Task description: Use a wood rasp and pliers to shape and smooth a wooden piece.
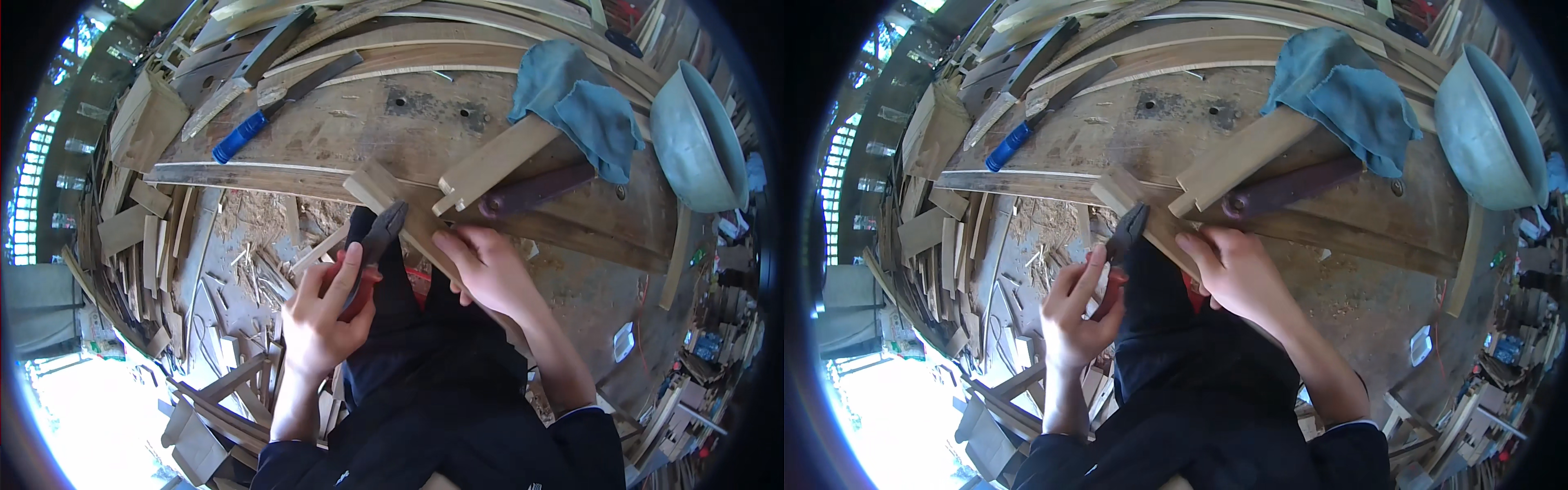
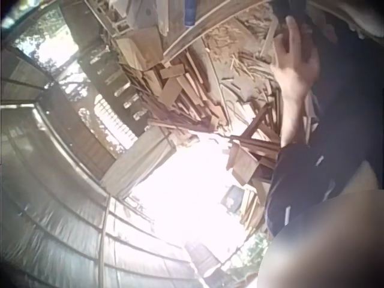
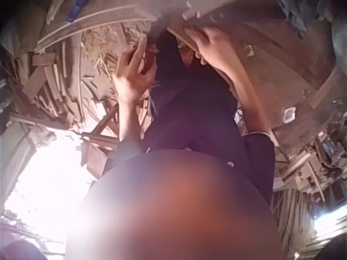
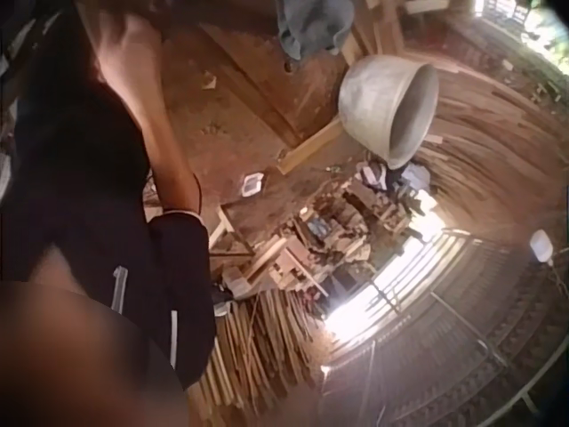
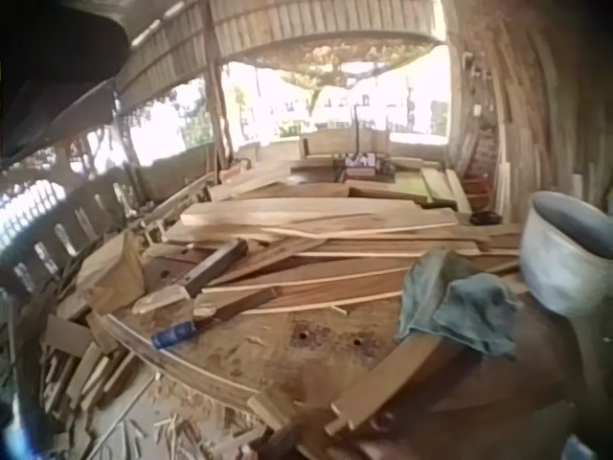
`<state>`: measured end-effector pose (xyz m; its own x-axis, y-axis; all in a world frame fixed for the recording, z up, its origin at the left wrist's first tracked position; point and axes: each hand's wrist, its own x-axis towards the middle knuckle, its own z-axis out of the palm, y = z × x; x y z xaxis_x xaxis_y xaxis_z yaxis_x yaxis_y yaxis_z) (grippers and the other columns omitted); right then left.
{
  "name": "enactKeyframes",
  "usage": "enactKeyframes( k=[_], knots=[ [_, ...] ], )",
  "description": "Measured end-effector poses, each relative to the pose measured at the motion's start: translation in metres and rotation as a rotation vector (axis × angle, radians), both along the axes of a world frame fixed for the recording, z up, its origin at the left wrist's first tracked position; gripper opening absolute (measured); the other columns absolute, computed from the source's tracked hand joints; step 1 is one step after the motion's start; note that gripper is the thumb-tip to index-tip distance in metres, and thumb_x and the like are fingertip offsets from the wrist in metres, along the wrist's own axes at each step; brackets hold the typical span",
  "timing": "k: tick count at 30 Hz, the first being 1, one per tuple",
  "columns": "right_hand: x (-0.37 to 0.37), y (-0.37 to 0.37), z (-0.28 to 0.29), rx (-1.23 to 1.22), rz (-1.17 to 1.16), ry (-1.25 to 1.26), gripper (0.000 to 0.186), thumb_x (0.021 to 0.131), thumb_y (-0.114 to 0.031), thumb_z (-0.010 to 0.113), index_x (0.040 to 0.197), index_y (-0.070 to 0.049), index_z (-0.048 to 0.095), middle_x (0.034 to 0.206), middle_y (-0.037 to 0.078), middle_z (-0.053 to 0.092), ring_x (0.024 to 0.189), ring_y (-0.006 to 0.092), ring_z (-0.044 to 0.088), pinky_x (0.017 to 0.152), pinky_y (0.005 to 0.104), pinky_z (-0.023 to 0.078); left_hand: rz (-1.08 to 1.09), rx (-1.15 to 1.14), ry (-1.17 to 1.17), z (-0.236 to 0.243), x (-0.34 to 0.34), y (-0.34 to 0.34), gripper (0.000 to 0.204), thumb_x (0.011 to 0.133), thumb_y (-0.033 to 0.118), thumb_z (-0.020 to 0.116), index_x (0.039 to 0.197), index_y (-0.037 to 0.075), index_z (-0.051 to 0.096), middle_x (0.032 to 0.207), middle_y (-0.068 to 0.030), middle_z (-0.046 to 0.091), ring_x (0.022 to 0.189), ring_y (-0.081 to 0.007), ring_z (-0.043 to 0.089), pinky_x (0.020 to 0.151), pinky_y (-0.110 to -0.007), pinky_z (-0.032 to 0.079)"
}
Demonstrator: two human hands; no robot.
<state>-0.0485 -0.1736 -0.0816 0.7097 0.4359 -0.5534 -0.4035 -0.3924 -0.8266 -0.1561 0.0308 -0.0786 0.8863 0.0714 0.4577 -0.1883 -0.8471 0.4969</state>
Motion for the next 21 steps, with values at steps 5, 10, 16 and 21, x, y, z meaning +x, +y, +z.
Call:
enactKeyframes(
  k=[5,10,16,21],
  knots=[
    [0.004,0.004,0.001,0.017,0.013,0.061,0.039,0.099,-0.036,0.054,0.099,0.002,0.065,0.061,0.005,0.057,0.044,0.0115,0.054,0.040,0.0268,0.044,0.038,0.022,-0.111,0.000,-0.001,-0.006,0.062,0.064,-0.001,0.074,0.125,0.001,0.062,0.094,-0.0106,0.066,0.073,-0.0229,0.068,0.064,-0.032,0.057],
    [0.007,0.004,-0.002,0.051,0.028,0.033,0.039,0.098,-0.037,0.055,0.098,0.001,0.065,0.062,0.005,0.059,0.043,0.0115,0.053,0.040,0.0271,0.042,0.105,0.003,-0.116,-0.010,0.001,-0.008,0.062,0.068,-0.003,0.072,0.129,0.000,0.060,0.080,-0.0045,0.061,0.050,-0.0053,0.038,0.045,-0.022,0.032],
    [0.008,0.001,0.003,0.008,0.056,-0.045,0.039,0.098,-0.036,0.055,0.102,0.002,0.066,0.063,0.005,0.059,0.044,0.0114,0.053,0.040,0.0268,0.043,0.058,0.063,0.038,-0.005,0.006,-0.010,0.061,0.073,-0.003,0.070,0.131,-0.007,0.054,0.075,-0.0036,0.056,0.051,-0.0056,0.038,0.046,-0.020,0.034],
    [0.003,0.003,-0.009,0.058,0.018,-0.017,0.039,0.098,-0.036,0.056,0.103,0.001,0.066,0.061,0.006,0.060,0.043,0.0121,0.054,0.041,0.0269,0.043,0.068,0.109,-0.289,-0.023,-0.003,-0.007,0.061,0.072,-0.005,0.070,0.131,-0.007,0.054,0.079,-0.0069,0.058,0.055,-0.0070,0.046,0.050,-0.019,0.038]
  ],
)
